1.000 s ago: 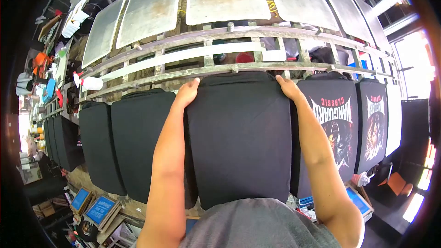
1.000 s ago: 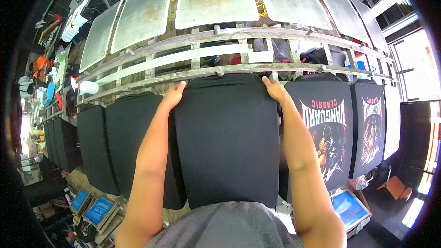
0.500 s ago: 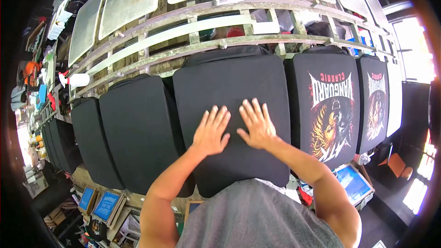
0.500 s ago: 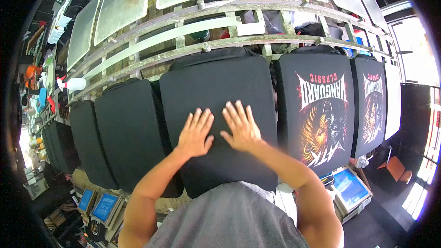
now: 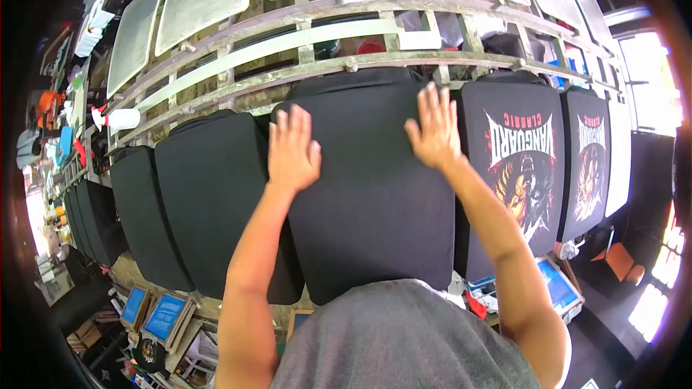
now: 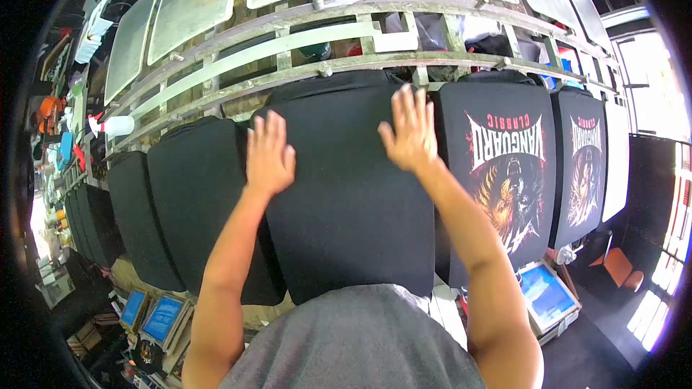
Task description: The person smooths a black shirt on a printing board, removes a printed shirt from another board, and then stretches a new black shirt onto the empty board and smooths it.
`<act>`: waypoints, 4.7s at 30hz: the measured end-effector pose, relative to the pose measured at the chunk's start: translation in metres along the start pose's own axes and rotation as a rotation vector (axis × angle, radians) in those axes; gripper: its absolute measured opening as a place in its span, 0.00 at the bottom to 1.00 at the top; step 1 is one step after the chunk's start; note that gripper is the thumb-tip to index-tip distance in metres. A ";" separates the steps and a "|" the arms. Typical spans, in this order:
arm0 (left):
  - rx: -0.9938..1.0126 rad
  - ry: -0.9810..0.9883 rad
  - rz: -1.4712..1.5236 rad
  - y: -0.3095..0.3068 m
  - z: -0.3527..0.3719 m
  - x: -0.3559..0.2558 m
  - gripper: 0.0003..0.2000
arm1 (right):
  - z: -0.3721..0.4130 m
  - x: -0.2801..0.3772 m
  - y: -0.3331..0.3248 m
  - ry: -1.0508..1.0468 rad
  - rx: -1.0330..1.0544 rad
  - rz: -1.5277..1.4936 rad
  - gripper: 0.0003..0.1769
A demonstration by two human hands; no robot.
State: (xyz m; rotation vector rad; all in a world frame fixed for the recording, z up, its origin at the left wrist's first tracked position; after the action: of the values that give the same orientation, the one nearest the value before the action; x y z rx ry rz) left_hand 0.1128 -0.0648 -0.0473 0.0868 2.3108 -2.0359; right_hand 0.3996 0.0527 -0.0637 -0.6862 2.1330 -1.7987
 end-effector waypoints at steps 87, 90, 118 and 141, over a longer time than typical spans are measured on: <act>-0.103 -0.453 0.119 -0.024 0.392 -0.137 0.35 | 0.488 0.015 -0.073 0.444 0.431 -0.507 0.40; -0.282 -0.618 0.467 -0.016 0.444 -0.150 0.34 | 0.600 -0.030 -0.034 0.659 0.782 -0.422 0.42; 0.432 -0.188 0.475 -0.002 0.476 -0.353 0.14 | 0.811 -0.163 0.023 0.235 0.499 -0.381 0.08; -0.159 0.128 0.796 -0.005 0.135 -0.382 0.07 | 0.584 -0.271 -0.072 1.300 0.385 -1.086 0.20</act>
State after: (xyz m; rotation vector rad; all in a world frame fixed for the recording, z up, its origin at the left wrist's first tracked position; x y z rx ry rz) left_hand 0.4947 -0.2001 -0.0273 0.9705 1.9977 -1.4625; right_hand 0.9302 -0.3129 -0.1338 -0.6912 1.8199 -3.9499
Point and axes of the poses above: each hand's wrist, its own z-axis away from the middle knuckle, its own y-axis out of the palm, x = y × z, the point moved 6 cm from there along -z, towards the middle knuckle, and after that the axes turned 6 degrees about -x, right-handed, at the moved point
